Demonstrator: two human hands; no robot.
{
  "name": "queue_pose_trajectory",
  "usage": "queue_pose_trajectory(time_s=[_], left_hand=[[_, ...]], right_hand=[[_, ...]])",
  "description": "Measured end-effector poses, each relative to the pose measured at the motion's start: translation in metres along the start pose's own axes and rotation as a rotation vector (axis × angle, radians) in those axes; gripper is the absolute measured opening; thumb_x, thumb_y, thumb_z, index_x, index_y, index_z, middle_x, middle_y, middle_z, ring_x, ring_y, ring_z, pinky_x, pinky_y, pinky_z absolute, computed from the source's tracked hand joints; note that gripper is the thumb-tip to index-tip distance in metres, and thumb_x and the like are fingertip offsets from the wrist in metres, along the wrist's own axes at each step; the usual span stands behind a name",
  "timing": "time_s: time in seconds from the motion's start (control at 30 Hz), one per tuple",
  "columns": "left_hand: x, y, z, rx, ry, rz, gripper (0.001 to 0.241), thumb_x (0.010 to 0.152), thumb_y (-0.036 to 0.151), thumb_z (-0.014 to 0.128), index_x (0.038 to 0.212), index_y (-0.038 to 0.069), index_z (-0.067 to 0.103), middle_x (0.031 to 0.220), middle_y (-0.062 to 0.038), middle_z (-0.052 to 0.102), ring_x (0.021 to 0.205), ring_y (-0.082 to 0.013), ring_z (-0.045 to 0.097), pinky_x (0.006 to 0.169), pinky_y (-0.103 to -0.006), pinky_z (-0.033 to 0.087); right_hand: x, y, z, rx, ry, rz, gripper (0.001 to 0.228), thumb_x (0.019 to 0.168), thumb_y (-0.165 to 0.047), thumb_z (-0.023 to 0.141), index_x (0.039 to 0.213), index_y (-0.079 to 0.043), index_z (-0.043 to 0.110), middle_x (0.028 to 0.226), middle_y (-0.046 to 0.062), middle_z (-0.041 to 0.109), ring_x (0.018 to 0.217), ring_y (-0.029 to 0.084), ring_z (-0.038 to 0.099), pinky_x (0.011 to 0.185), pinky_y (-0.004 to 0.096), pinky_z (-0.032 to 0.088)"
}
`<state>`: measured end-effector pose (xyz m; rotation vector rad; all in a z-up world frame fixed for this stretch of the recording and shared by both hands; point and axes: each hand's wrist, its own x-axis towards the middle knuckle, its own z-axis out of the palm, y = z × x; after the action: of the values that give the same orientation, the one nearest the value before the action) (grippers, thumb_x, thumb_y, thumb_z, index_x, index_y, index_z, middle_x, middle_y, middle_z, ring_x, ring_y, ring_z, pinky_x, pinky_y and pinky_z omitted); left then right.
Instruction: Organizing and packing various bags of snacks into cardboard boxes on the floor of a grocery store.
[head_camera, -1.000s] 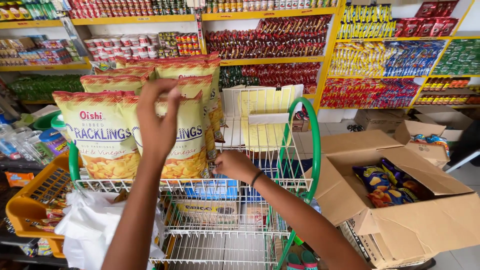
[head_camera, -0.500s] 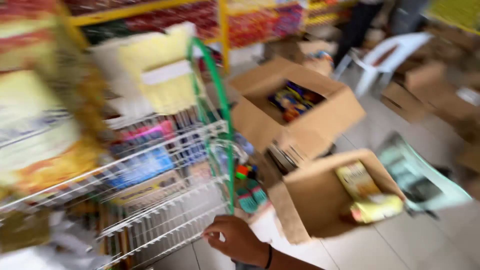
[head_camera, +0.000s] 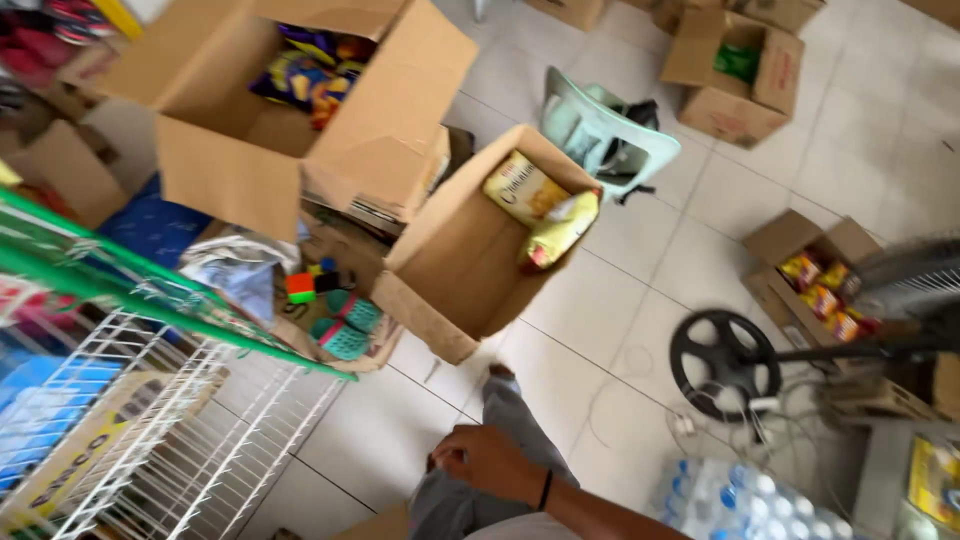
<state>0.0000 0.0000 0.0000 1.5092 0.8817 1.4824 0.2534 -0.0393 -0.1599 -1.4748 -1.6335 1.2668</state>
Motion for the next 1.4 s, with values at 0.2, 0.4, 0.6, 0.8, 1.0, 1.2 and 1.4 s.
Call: queue_pose_trajectory(time_s=[0.2,0.4,0.6,0.8,1.0,1.2,1.4], left_hand=[[0.046,-0.073,0.126,-0.038,-0.042,-0.14,0.014,0.095,0.009,0.068,0.102,0.002,0.059,0.098,-0.007,0.054,0.098,-0.0148,0.052,0.093,-0.031,0.043],[0.064,-0.237,0.274,0.198,0.008,-0.451,0.025,0.096,0.012,0.078,0.09,0.001,0.056,0.085,-0.003,0.056,0.081,-0.0108,0.057,0.079,-0.0276,0.049],[0.03,-0.39,0.364,0.295,-0.169,-0.747,0.036,0.106,0.035,0.063,0.112,0.002,0.076,0.101,-0.008,0.08,0.095,-0.0188,0.077,0.09,-0.0318,0.057],[0.025,-0.478,0.434,0.432,-0.309,-0.735,0.064,0.099,0.037,0.063,0.148,0.001,0.044,0.132,-0.025,0.063,0.117,-0.0361,0.064,0.097,-0.0436,0.051],[0.012,-0.577,0.484,0.854,-0.466,-0.455,0.082,0.085,0.035,0.079,0.15,0.007,0.037,0.138,-0.028,0.054,0.124,-0.0459,0.055,0.102,-0.0527,0.045],[0.034,-0.557,0.487,0.749,-0.491,-0.847,0.088,0.081,0.025,0.075,0.158,0.014,0.035,0.133,-0.023,0.058,0.117,-0.0392,0.064,0.096,-0.047,0.054],[0.053,-0.487,0.444,0.734,-0.229,-0.68,0.057,0.089,0.02,0.073,0.144,0.02,0.059,0.114,-0.016,0.075,0.099,-0.0336,0.073,0.085,-0.0457,0.058]], right_hand=[[-0.004,0.128,-0.096,0.005,0.139,0.393,0.015,0.092,-0.022,0.067,0.098,-0.011,0.076,0.085,0.007,0.073,0.077,0.019,0.07,0.071,0.035,0.056],[0.026,0.245,-0.228,-0.305,0.143,0.467,0.019,0.094,-0.029,0.064,0.1,-0.016,0.076,0.091,0.006,0.076,0.083,0.024,0.073,0.075,0.038,0.057],[0.046,0.322,-0.297,-0.318,0.093,0.566,0.025,0.095,-0.035,0.066,0.107,-0.015,0.075,0.093,0.008,0.077,0.088,0.024,0.074,0.08,0.037,0.058],[0.037,0.364,-0.302,-0.133,0.243,0.642,0.037,0.097,-0.036,0.063,0.127,-0.015,0.064,0.106,0.007,0.076,0.094,0.02,0.073,0.081,0.034,0.057],[-0.028,0.394,-0.249,0.051,0.226,0.707,0.032,0.097,-0.033,0.064,0.12,-0.012,0.069,0.104,0.005,0.078,0.087,0.017,0.072,0.079,0.032,0.057],[-0.074,0.423,-0.227,0.221,0.156,0.906,0.031,0.098,-0.032,0.063,0.118,-0.009,0.069,0.106,0.006,0.079,0.086,0.017,0.076,0.082,0.031,0.057],[-0.068,0.494,-0.29,0.403,0.347,0.74,0.028,0.099,-0.02,0.06,0.123,-0.008,0.067,0.103,0.005,0.075,0.085,0.014,0.071,0.077,0.028,0.055]])
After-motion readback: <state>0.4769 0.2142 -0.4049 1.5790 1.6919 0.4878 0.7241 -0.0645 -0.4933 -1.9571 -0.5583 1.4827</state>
